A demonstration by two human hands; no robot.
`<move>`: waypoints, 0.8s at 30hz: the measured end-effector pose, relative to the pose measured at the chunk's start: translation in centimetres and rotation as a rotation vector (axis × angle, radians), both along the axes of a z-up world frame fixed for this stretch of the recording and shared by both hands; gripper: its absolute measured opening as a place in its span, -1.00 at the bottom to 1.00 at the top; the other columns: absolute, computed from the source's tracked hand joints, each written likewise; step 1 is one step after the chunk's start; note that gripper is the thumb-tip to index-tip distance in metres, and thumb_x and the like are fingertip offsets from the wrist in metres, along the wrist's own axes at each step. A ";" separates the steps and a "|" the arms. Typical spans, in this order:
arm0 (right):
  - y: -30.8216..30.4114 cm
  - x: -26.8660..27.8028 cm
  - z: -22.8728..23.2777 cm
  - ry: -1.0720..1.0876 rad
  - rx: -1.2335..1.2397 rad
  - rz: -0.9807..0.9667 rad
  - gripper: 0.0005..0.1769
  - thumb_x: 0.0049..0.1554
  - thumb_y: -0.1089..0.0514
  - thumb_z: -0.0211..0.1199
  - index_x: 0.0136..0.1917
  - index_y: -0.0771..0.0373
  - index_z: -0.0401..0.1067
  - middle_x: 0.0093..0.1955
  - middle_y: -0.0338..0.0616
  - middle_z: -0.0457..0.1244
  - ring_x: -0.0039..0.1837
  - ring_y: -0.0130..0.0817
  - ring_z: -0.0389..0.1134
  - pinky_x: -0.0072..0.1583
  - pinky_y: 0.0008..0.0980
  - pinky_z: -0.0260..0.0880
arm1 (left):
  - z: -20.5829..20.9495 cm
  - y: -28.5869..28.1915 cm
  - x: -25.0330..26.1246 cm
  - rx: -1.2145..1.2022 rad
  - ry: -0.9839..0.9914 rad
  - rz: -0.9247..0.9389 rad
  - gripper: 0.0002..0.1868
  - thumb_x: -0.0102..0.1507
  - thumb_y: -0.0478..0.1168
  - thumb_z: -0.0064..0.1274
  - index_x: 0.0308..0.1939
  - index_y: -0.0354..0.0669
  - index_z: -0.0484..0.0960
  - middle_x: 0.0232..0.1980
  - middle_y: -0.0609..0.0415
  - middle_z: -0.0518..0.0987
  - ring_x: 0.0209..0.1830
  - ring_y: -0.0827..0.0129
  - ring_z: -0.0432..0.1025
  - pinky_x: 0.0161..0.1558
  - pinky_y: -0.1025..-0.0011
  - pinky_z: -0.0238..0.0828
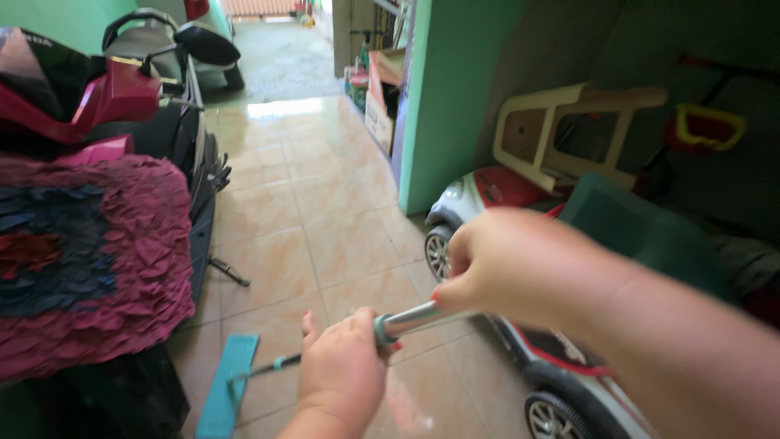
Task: The person attaches a mop head to a pole and then mops the tiled floor of a semi-enclosed entryway area near a parked motorcycle.
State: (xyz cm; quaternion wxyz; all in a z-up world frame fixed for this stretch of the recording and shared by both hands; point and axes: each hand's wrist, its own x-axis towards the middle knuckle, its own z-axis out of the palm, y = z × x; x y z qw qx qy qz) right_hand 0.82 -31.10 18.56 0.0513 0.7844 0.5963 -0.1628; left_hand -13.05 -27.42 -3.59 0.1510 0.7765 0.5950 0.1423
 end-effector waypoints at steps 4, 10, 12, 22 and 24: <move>-0.6 -0.6 2.9 -0.111 -0.029 -0.064 -0.69 0.08 -0.10 0.37 -0.14 0.19 0.61 -0.26 -0.01 0.43 -0.17 -0.16 0.49 -0.09 -0.22 0.41 | 2.2 -1.1 0.9 0.187 -0.088 -0.023 -0.66 0.20 0.09 0.10 -0.05 0.09 0.50 -0.19 0.15 0.67 -0.13 0.18 0.53 0.43 -0.13 -0.10; -1.0 -3.0 -2.3 -0.116 0.073 0.172 -0.68 0.02 -0.12 0.31 -0.17 0.16 0.58 -0.17 0.02 0.38 -0.04 -0.01 0.45 0.04 -0.05 0.45 | -0.7 -0.7 -3.4 -0.061 -0.028 0.106 -0.62 0.23 0.12 0.09 0.10 0.27 0.48 0.02 0.28 0.65 0.05 0.32 0.51 0.56 -0.03 -0.21; -1.5 -3.8 -5.4 -0.049 0.072 0.291 -0.71 0.03 -0.07 0.30 -0.17 0.18 0.56 -0.15 0.07 0.37 0.01 0.05 0.42 0.09 -0.01 0.41 | -3.2 0.1 -4.6 -0.138 0.020 0.124 -0.54 0.22 0.13 0.10 0.19 0.31 0.45 0.16 0.29 0.61 0.17 0.36 0.48 0.58 -0.04 -0.28; -5.1 4.2 -4.3 -0.005 0.002 0.059 -0.83 -0.05 0.03 0.31 -0.17 0.06 0.57 -0.13 -0.08 0.40 0.06 -0.07 0.44 0.13 -0.10 0.41 | -4.8 -0.4 3.9 -0.235 -0.103 -0.038 -0.51 0.23 -0.01 0.15 0.23 0.16 0.44 0.33 0.02 0.46 0.33 0.03 0.33 0.30 -0.01 0.20; -5.9 6.3 -2.0 -0.139 -0.045 -0.029 -0.82 -0.02 -0.04 0.37 -0.13 -0.02 0.61 -0.15 -0.18 0.41 0.01 -0.16 0.45 0.02 -0.16 0.42 | -1.8 -0.8 8.0 -0.313 -0.111 -0.095 -0.67 0.30 -0.05 0.09 0.13 0.11 0.49 0.16 0.00 0.61 0.24 0.02 0.46 0.27 0.11 0.37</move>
